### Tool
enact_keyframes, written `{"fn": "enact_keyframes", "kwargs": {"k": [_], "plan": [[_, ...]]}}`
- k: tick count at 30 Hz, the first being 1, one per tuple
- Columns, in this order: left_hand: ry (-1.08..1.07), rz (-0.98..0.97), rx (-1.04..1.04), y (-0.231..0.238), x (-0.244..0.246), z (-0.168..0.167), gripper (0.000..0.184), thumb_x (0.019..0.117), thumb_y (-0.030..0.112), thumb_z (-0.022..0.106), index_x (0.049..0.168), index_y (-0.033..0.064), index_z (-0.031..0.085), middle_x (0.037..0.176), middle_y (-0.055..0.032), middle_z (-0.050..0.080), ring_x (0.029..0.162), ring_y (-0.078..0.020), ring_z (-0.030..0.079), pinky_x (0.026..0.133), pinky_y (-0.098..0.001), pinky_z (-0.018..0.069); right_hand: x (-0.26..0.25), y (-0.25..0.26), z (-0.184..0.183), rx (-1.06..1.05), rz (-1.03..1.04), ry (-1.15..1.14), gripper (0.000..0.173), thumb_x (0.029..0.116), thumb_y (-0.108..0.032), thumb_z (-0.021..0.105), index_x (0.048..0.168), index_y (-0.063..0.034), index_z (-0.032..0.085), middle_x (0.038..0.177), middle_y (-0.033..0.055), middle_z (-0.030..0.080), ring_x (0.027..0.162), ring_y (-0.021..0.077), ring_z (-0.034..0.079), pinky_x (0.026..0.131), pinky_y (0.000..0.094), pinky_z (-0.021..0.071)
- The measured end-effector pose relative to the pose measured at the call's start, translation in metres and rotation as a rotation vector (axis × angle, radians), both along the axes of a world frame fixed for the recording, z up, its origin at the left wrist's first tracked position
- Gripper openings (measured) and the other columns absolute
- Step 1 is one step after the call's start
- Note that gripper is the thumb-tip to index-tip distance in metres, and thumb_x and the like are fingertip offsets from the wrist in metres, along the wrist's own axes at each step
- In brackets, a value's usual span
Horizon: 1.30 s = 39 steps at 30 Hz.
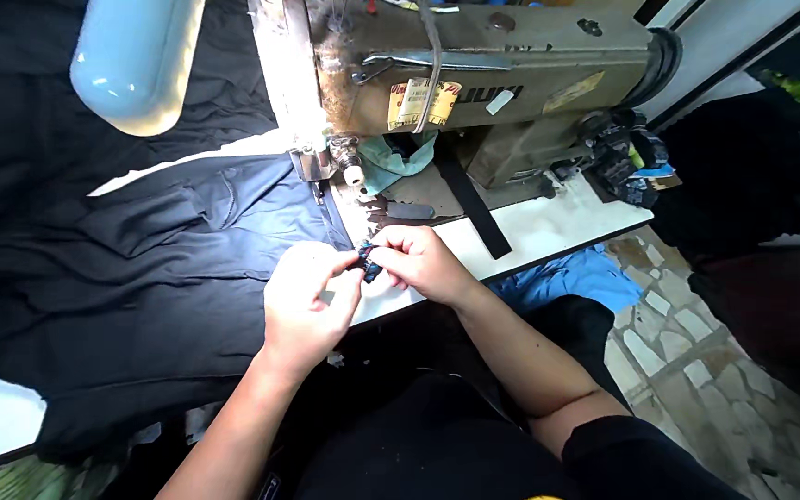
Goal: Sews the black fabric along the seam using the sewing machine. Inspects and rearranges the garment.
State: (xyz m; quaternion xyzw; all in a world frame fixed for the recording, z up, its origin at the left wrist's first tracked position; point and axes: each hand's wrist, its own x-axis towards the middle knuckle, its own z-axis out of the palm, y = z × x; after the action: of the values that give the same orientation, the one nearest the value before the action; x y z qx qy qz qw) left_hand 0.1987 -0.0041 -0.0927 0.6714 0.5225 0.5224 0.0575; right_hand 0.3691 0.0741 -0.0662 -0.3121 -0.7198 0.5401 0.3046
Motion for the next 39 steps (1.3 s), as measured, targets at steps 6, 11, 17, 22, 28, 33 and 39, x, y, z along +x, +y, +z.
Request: {"fn": "enact_keyframes", "kwargs": {"k": [6, 11, 17, 22, 28, 33, 39], "plan": [[-0.294, -0.065, -0.433, 0.004, -0.002, 0.018, 0.007, 0.0947, 0.009, 0.064, 0.090, 0.0080, 0.069, 0.078, 0.0083, 0.063, 0.066, 0.0080, 0.056, 0.060, -0.0089, 0.0458, 0.001, 0.004, 0.004, 0.125, 0.052, -0.043, 0.014, 0.0958, -0.002, 0.058, 0.085, -0.0003, 0.066, 0.065, -0.0005, 0.057, 0.050, -0.0003, 0.048, 0.046, 0.0148, 0.0399], [-0.512, -0.074, -0.474, 0.004, 0.001, 0.010, 0.011, 0.0944, 0.005, 0.061, 0.089, 0.0135, 0.065, 0.074, 0.0116, 0.062, 0.064, 0.0052, 0.058, 0.060, -0.0113, 0.0493, 0.000, 0.003, -0.011, -0.052, -0.013, 0.078, 0.009, 0.0944, -0.002, 0.061, 0.085, -0.0040, 0.061, 0.065, -0.0052, 0.061, 0.052, -0.0047, 0.054, 0.049, 0.0118, 0.0450], [-0.434, -0.124, -0.489, 0.010, -0.007, 0.016, 0.010, 0.0933, 0.009, 0.061, 0.087, 0.0145, 0.067, 0.069, 0.0117, 0.061, 0.058, 0.0049, 0.055, 0.054, -0.0110, 0.0454, -0.001, 0.005, -0.008, -0.107, 0.013, 0.105, 0.012, 0.0922, 0.002, 0.061, 0.083, -0.0048, 0.060, 0.063, -0.0057, 0.057, 0.051, -0.0037, 0.053, 0.049, 0.0117, 0.0451], [-0.489, -0.105, -0.465, 0.011, -0.007, 0.012, 0.012, 0.0932, 0.005, 0.062, 0.088, 0.0138, 0.067, 0.070, 0.0113, 0.061, 0.059, 0.0039, 0.056, 0.056, -0.0115, 0.0476, -0.003, 0.005, -0.015, -0.076, 0.018, 0.128, 0.016, 0.0917, -0.001, 0.062, 0.078, -0.0077, 0.057, 0.061, -0.0072, 0.054, 0.050, -0.0044, 0.051, 0.048, 0.0118, 0.0446], [-0.378, -0.121, -0.511, 0.010, -0.012, 0.016, 0.015, 0.0918, 0.010, 0.064, 0.078, 0.0159, 0.064, 0.063, 0.0118, 0.057, 0.054, 0.0049, 0.052, 0.050, -0.0108, 0.0418, -0.002, 0.006, -0.013, -0.083, 0.022, 0.122, 0.016, 0.0913, 0.001, 0.062, 0.079, -0.0078, 0.056, 0.062, -0.0076, 0.054, 0.051, -0.0043, 0.052, 0.049, 0.0118, 0.0450], [-0.382, -0.126, -0.521, 0.009, -0.013, 0.013, 0.018, 0.0922, 0.010, 0.064, 0.075, 0.0156, 0.062, 0.060, 0.0100, 0.054, 0.052, 0.0031, 0.051, 0.049, -0.0122, 0.0413, -0.003, 0.005, -0.013, -0.082, 0.034, 0.137, 0.016, 0.0911, 0.004, 0.061, 0.078, -0.0045, 0.058, 0.059, -0.0043, 0.055, 0.047, -0.0031, 0.051, 0.045, 0.0120, 0.0447], [-0.286, -0.067, -0.530, 0.006, -0.024, 0.013, 0.011, 0.0948, 0.012, 0.065, 0.085, 0.0097, 0.068, 0.065, 0.0087, 0.062, 0.056, 0.0039, 0.059, 0.054, -0.0126, 0.0497, -0.011, 0.018, -0.013, -0.165, 0.074, 0.098, 0.009, 0.0920, 0.003, 0.060, 0.085, -0.0034, 0.059, 0.063, -0.0049, 0.057, 0.049, -0.0026, 0.052, 0.046, 0.0135, 0.0456]]}}
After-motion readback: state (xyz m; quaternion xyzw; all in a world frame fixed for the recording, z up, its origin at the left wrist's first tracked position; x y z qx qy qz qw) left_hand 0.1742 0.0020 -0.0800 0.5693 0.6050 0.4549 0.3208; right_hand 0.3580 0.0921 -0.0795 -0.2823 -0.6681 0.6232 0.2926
